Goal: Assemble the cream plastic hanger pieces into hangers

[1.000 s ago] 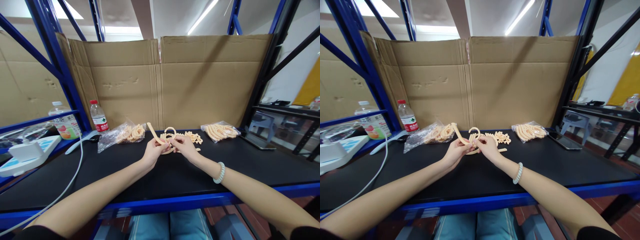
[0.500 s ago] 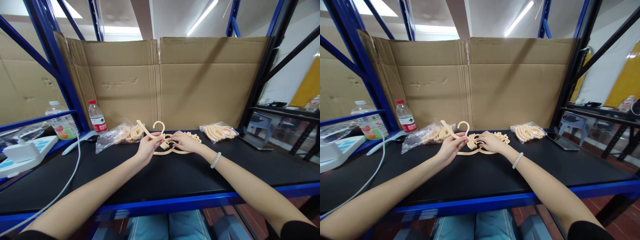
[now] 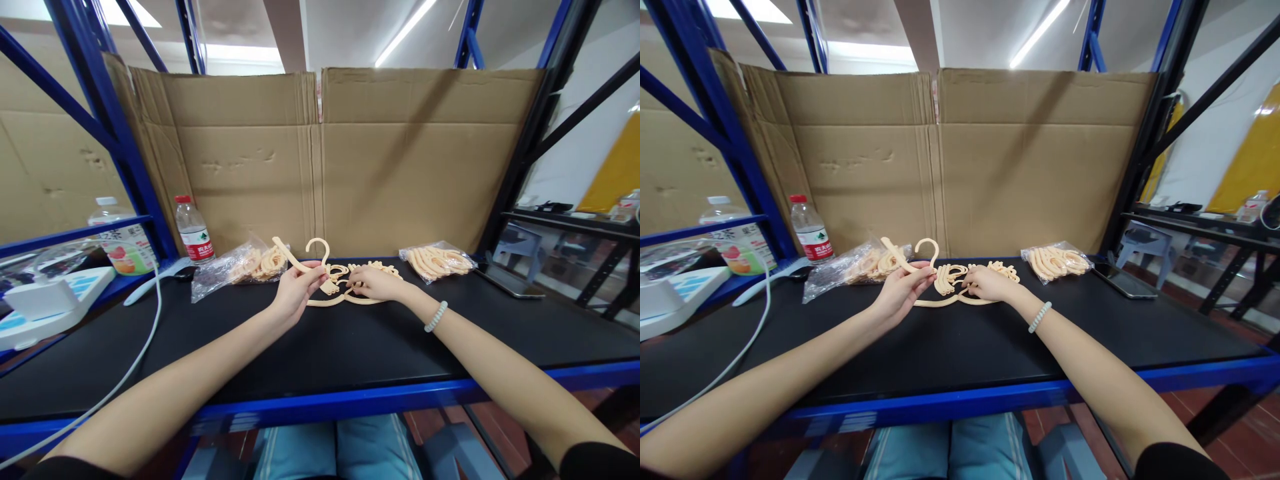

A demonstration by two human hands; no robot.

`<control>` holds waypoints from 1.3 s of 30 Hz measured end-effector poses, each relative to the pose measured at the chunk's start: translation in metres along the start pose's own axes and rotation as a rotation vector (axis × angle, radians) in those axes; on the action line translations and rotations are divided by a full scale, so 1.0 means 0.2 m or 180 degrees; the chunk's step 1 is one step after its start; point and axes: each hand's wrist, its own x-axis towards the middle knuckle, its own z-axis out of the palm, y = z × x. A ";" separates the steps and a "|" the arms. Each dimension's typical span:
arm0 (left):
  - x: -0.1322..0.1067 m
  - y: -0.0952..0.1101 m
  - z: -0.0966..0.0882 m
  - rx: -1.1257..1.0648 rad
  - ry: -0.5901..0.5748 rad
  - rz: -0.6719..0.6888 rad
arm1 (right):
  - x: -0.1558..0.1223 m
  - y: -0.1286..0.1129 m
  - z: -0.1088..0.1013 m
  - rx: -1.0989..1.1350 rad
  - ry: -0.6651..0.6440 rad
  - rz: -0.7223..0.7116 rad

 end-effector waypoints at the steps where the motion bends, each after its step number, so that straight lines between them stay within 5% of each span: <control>1: 0.00 0.00 0.00 0.0007 0.0004 -0.0008 | 0.00 0.01 0.00 0.0008 -0.0051 0.0024; 23: 0.00 0.01 0.00 0.0023 0.0104 -0.0117 | 0.00 0.00 0.03 0.0058 0.0410 0.0091; 33: 0.00 0.00 -0.01 0.0022 0.0069 -0.0095 | -0.03 -0.02 -0.03 -0.0093 0.0245 0.0342; 39: 0.00 0.02 0.00 0.0046 0.0078 -0.0122 | -0.08 -0.03 -0.13 -0.0195 -0.0290 0.0725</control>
